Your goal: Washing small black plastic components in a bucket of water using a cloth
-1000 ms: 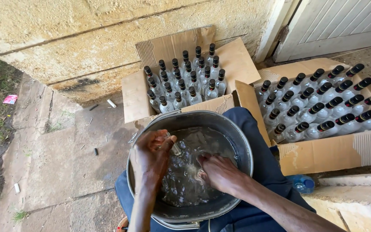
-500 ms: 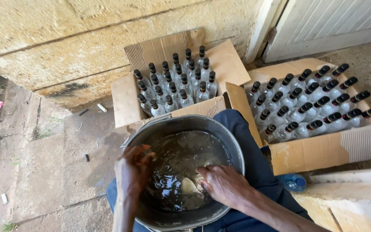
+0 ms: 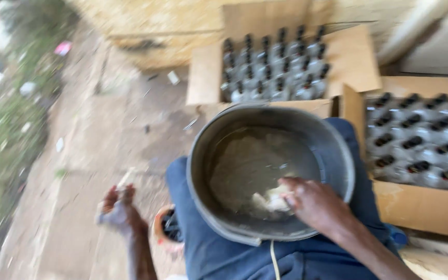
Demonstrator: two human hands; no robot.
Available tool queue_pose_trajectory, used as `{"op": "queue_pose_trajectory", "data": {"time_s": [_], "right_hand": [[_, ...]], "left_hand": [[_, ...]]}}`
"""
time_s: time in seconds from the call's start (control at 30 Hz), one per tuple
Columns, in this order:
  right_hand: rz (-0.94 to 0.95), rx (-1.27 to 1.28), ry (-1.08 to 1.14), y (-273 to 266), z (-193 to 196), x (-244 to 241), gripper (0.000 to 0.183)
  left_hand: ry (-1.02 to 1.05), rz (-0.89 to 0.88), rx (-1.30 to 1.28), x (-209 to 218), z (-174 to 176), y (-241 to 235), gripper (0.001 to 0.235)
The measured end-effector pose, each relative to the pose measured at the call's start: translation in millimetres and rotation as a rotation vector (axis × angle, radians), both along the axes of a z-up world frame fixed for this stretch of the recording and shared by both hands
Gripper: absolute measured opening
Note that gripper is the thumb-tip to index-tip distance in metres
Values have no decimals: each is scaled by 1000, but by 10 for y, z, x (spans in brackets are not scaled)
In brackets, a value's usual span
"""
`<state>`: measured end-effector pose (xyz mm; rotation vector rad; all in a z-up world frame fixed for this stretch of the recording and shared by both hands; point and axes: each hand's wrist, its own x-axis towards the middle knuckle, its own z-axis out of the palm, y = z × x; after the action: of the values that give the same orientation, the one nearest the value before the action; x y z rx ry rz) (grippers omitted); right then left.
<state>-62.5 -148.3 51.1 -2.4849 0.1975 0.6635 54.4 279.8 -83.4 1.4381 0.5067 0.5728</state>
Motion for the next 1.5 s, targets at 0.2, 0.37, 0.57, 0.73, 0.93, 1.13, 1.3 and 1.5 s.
{"op": "queue_pose_trajectory", "data": {"time_s": [0.2,0.37,0.57,0.73,0.93,1.13,1.3,1.5], "right_hand": [[56,-229,31,50,-50,-26,43],[120,-292,20,98,-83,-8,44],[37,-294,52,133,-4,-22,41],[27,-290,45,127,-13,-16,43],[-9,-250,30,85,-27,-14,41],[-34,-83,-150,18,-72,-58,38],[2,13,-297,-27,-144,-53,24],[-72,15,-370,-101,-154,-80,26]], "left_hand": [[685,267,30,-1001,-972,495,25],[602,224,-88,-1375,-1345,665,24],[795,122,-44,-1102,-990,570,59],[902,-29,208,-682,-353,352,74],[186,-222,251,-186,1290,-785,36],[233,-937,87,180,1239,-2264,32],[449,-1360,1091,735,-250,-3286,37],[391,-1452,1167,729,-285,-3681,35]]}}
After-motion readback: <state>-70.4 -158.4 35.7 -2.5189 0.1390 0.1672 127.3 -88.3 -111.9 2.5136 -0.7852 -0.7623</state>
